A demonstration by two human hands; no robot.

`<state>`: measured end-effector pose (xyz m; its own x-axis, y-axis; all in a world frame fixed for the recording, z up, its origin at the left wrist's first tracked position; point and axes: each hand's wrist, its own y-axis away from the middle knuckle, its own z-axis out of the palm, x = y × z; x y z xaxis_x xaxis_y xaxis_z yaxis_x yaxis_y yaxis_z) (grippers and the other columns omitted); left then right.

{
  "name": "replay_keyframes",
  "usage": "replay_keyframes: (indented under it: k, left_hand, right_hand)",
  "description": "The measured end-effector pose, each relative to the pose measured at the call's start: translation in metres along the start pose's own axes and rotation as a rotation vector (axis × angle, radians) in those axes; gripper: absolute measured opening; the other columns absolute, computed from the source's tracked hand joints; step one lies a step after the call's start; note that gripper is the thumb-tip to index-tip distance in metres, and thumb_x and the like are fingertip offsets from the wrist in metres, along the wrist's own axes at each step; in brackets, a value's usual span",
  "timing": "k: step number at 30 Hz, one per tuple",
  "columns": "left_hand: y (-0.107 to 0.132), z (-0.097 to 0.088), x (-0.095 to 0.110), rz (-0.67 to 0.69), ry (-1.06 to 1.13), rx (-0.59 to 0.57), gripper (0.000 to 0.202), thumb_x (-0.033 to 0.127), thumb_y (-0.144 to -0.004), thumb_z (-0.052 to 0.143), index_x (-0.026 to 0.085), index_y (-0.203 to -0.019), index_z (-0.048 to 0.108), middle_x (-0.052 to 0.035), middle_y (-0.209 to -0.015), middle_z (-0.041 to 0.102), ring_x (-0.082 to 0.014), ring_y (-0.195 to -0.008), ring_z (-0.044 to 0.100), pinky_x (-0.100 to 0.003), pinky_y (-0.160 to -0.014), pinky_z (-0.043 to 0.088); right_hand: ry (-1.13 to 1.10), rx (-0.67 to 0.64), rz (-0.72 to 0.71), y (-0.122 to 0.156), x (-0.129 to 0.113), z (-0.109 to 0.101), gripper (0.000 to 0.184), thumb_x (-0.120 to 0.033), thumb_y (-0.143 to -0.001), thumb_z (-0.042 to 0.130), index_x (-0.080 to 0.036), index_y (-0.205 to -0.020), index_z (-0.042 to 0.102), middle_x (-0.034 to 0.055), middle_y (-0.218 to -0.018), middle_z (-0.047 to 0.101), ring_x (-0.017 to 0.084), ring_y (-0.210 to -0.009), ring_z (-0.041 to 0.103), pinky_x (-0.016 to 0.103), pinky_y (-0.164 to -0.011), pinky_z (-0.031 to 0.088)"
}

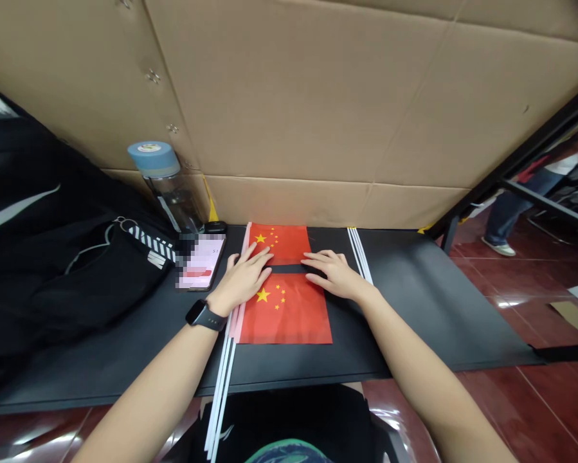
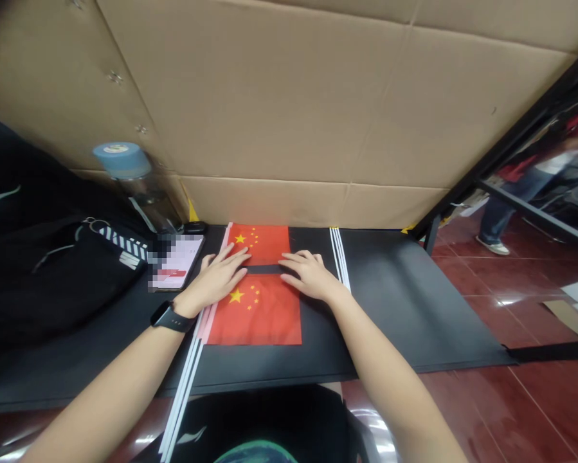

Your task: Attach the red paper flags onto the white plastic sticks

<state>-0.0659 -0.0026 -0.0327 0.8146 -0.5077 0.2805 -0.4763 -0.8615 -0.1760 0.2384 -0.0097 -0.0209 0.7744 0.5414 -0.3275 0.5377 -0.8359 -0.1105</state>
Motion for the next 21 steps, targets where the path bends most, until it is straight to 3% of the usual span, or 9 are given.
replay_keyframes:
  k: [8,14,21]
  left_hand:
    - [0.004,-0.006,0.013,-0.034,-0.127,0.052,0.041,0.036,-0.107,0.045,0.024,-0.141,0.064,-0.0154,-0.146,0.064,-0.04,-0.143,0.044,-0.061,-0.11,0.036]
    - [0.007,-0.003,0.01,-0.05,-0.13,0.062,0.045,0.039,-0.108,0.042,0.021,-0.146,0.06,-0.0172,-0.152,0.059,-0.0424,-0.147,0.04,-0.065,-0.111,0.034]
    - [0.005,-0.006,0.007,-0.102,-0.125,0.012,0.048,0.042,-0.109,0.041,0.025,-0.152,0.055,-0.012,-0.161,0.054,-0.0415,-0.151,0.035,-0.064,-0.114,0.034]
  right_hand:
    - [0.031,-0.025,0.042,-0.001,0.0,0.006,0.049,-0.054,-0.108,0.047,-0.034,-0.15,0.061,0.011,-0.162,0.052,0.037,-0.146,0.043,0.061,-0.113,0.038]
    - [0.024,-0.035,0.035,-0.004,-0.001,0.011,0.052,-0.054,-0.107,0.048,-0.034,-0.155,0.055,0.0118,-0.164,0.049,0.038,-0.147,0.041,0.062,-0.115,0.038]
    - [0.069,-0.05,0.05,-0.006,-0.001,0.015,0.055,-0.056,-0.109,0.043,-0.033,-0.158,0.051,0.0102,-0.169,0.043,0.038,-0.149,0.039,0.061,-0.114,0.037]
